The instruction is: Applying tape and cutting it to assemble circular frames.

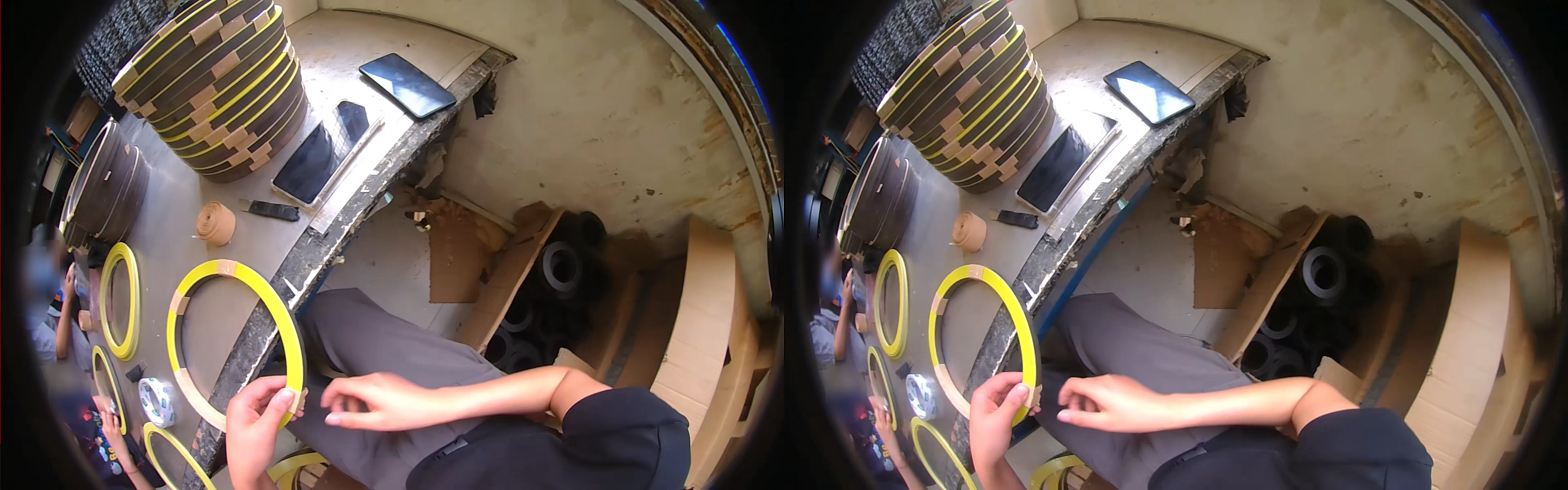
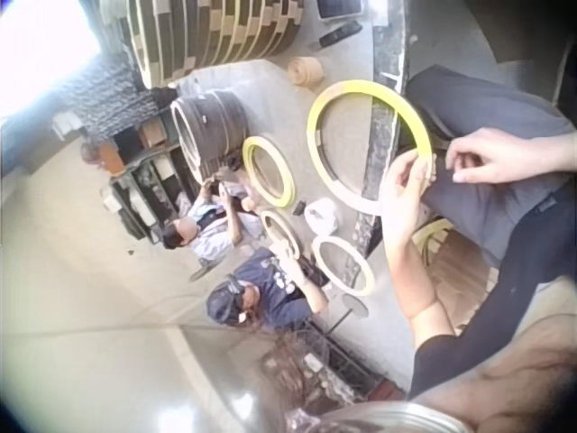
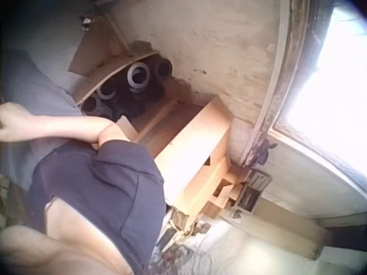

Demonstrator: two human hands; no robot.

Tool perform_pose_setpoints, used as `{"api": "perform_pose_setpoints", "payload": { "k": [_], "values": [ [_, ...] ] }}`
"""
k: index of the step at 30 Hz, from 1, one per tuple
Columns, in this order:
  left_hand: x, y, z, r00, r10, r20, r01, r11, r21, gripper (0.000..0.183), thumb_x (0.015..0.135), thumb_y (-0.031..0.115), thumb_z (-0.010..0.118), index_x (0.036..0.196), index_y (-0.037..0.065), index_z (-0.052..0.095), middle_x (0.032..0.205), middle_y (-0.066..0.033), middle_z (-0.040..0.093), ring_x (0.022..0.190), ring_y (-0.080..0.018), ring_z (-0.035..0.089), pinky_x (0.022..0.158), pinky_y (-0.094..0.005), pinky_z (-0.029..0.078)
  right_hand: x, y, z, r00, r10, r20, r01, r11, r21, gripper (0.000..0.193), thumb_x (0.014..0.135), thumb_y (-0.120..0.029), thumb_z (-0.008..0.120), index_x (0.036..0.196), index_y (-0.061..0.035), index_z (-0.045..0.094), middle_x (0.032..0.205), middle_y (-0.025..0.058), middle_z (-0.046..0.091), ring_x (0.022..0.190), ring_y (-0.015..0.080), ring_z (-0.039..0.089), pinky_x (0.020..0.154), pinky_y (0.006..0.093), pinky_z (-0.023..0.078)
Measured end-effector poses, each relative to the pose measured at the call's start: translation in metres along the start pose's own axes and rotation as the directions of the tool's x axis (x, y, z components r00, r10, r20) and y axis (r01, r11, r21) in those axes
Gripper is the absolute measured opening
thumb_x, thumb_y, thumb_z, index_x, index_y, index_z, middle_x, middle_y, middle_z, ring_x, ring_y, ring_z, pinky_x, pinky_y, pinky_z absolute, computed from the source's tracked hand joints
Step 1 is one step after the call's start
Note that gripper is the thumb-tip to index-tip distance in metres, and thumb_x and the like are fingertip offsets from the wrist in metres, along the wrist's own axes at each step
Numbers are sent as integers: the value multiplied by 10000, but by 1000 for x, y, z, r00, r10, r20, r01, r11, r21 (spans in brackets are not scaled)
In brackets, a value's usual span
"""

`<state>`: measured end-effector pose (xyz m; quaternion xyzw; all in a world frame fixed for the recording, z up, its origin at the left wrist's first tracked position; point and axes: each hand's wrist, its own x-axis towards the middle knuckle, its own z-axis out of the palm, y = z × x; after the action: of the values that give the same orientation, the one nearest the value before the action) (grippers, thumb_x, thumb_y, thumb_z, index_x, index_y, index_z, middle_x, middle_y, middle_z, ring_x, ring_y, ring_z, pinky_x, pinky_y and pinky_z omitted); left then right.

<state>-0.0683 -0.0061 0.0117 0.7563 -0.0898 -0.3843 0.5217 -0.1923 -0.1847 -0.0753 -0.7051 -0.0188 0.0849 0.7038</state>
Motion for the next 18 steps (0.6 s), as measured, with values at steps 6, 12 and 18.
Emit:
{"api": "perform_pose_setpoints", "payload": {
  "k": [6,12,18],
  "values": [
    [-3,-2,-4,1000,27,-3,-27,997,67,208,968,100,650,1112,-50,670,932,-46,699,832,-97,635,761,-249,518,23,5,31,1000,-11,11,5,893,450,311,1018,-344,630,1030,-35,598,808,37,653,620,105,607,589,260,478],
    [0,4,2,1000,22,-7,-22,999,37,212,967,104,648,1111,-50,669,934,-43,702,828,-100,641,766,-247,512,31,-2,17,1000,0,1,0,919,393,315,1008,-332,645,954,-26,599,759,34,652,620,104,609,594,262,483],
    [2,-5,-6,999,37,37,-37,999,-2,221,977,119,630,1107,-58,652,911,-77,703,777,-135,658,718,-274,533,33,-8,7,996,-73,-53,79,988,132,316,998,-358,648,1020,-44,642,766,39,678,670,141,660,617,296,515]
  ]
}}
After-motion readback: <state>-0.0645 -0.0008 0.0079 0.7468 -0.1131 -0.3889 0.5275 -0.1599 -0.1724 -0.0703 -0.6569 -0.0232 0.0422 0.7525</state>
